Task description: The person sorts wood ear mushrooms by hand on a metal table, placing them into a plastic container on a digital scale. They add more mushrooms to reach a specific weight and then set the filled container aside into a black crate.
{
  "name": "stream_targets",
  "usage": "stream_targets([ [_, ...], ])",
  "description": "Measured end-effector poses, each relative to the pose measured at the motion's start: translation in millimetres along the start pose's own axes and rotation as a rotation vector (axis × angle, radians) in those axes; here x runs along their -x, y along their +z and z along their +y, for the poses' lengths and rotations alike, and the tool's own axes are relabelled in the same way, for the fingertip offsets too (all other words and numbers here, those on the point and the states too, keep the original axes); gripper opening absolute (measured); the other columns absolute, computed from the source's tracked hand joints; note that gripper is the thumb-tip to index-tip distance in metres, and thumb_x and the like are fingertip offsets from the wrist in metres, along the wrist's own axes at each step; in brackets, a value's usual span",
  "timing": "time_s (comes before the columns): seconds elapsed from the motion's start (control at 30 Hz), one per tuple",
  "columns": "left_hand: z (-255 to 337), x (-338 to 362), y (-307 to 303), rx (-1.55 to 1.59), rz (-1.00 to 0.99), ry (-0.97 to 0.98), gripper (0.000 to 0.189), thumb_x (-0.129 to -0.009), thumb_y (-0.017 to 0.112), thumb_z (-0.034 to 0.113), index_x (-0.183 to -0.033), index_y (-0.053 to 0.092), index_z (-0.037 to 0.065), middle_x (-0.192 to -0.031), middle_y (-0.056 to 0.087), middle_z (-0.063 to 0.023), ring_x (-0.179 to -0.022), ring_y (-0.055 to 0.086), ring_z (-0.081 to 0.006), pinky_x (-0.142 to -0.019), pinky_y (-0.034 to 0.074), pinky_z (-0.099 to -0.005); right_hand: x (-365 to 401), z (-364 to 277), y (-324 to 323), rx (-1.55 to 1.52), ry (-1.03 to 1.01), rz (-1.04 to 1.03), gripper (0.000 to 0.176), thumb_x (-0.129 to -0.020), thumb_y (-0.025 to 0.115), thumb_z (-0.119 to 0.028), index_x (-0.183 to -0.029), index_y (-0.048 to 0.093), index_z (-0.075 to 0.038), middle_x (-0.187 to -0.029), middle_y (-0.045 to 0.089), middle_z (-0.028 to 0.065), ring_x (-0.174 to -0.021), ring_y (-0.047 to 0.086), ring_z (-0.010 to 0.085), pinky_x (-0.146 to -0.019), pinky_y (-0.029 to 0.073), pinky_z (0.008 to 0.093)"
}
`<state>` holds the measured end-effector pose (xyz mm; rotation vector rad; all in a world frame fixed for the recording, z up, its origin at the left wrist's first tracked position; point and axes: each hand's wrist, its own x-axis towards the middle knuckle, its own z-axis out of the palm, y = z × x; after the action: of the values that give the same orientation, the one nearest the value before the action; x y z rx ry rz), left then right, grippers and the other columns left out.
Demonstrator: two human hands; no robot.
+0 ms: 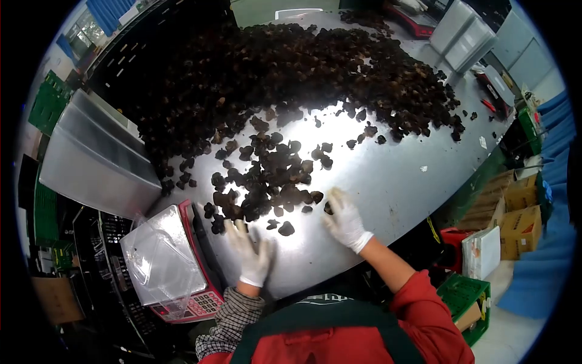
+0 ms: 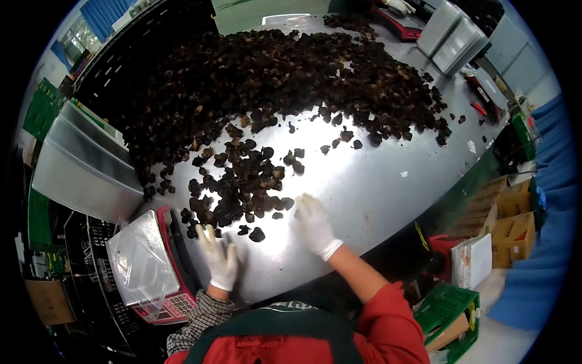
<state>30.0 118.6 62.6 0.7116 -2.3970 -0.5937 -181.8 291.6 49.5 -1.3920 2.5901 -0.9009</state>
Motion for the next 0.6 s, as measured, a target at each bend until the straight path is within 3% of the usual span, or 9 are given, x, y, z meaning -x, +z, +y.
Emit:
stream_targets([
  [0.07, -16, -17, -2, -0.021, 0.055, -0.123, 0.074, -0.086, 0.060, 0.021, -0.144, 0.022, -0.005, -0.148, 0.012, -0.0336, -0.139, 0.012, -0.0470, -0.112, 0.012, -0.0518, -5, -31, 16, -0.150, -0.124, -0.048, 0.064, -0.083, 0.063, -0.027, -0.136, 0.040, 0.001, -0.137, 0.041, 0.0263, -0.130, 0.036, 0.0406, -0.107, 0.031, 0.0471],
  [0.17, -32, -37, 4, -0.045, 0.163, -0.226, 0.070, -0.088, 0.057, 0.023, -0.143, 0.024, -0.004, -0.149, 0.012, -0.0321, -0.139, 0.013, -0.0453, -0.112, 0.012, -0.0518, -25, -52, 12, -0.141, -0.241, 0.037, 0.065, -0.085, 0.062, -0.030, -0.136, 0.039, 0.002, -0.137, 0.041, 0.0276, -0.128, 0.038, 0.0408, -0.109, 0.028, 0.0480],
  [0.23, -55, -41, 10, -0.121, 0.206, -0.288, 0.068, -0.089, 0.055, 0.026, -0.143, 0.026, -0.004, -0.150, 0.011, -0.0299, -0.139, 0.012, -0.0442, -0.112, 0.013, -0.0519, -53, -39, 6, -0.098, -0.194, 0.063, 0.063, -0.086, 0.060, -0.031, -0.136, 0.039, 0.001, -0.137, 0.041, 0.0275, -0.128, 0.038, 0.0410, -0.110, 0.028, 0.0487],
  [0.33, -74, -46, 22, -0.137, 0.163, -0.481, 0.066, -0.091, 0.054, 0.029, -0.142, 0.029, -0.004, -0.147, 0.020, -0.0302, -0.138, 0.018, -0.0430, -0.113, 0.015, -0.0493, -106, -20, 13, -0.051, -0.118, 0.024, 0.063, -0.089, 0.056, -0.037, -0.138, 0.038, -0.002, -0.140, 0.038, 0.0267, -0.131, 0.035, 0.0404, -0.111, 0.024, 0.0502],
  [0.43, -48, -45, 26, -0.020, 0.022, -0.281, 0.066, -0.089, 0.056, 0.029, -0.141, 0.032, -0.003, -0.146, 0.027, -0.0287, -0.135, 0.026, -0.0437, -0.111, 0.020, -0.0481, -125, -28, 46, 0.065, -0.113, -0.154, 0.069, -0.091, 0.046, -0.051, -0.140, 0.036, -0.004, -0.145, 0.032, 0.0245, -0.137, 0.025, 0.0389, -0.112, 0.017, 0.0541],
  [0.5, -23, -36, 18, 0.026, -0.035, -0.197, 0.068, -0.086, 0.059, 0.027, -0.141, 0.032, -0.003, -0.145, 0.027, -0.0300, -0.134, 0.027, -0.0442, -0.110, 0.023, -0.0480, -106, -59, 47, 0.110, -0.233, -0.255, 0.066, -0.090, 0.044, -0.053, -0.138, 0.040, -0.008, -0.146, 0.034, 0.0207, -0.137, 0.027, 0.0362, -0.109, 0.021, 0.0546],
  [0.57, -12, -18, 12, 0.047, -0.016, -0.196, 0.069, -0.087, 0.058, 0.030, -0.141, 0.032, -0.003, -0.146, 0.025, -0.0311, -0.134, 0.026, -0.0457, -0.109, 0.023, -0.0499, -75, -77, 56, -0.027, -0.371, -0.220, 0.063, -0.089, 0.046, -0.052, -0.133, 0.047, -0.007, -0.139, 0.043, 0.0177, -0.133, 0.033, 0.0352, -0.108, 0.023, 0.0547],
  [0.6, -9, -10, 9, 0.029, 0.000, -0.222, 0.069, -0.088, 0.057, 0.032, -0.141, 0.032, -0.003, -0.146, 0.024, -0.0315, -0.133, 0.026, -0.0465, -0.109, 0.022, -0.0512, -66, -87, 49, -0.170, -0.427, -0.191, 0.058, -0.084, 0.059, -0.043, -0.130, 0.049, -0.008, -0.134, 0.045, 0.0177, -0.128, 0.037, 0.0386, -0.104, 0.027, 0.0588],
])
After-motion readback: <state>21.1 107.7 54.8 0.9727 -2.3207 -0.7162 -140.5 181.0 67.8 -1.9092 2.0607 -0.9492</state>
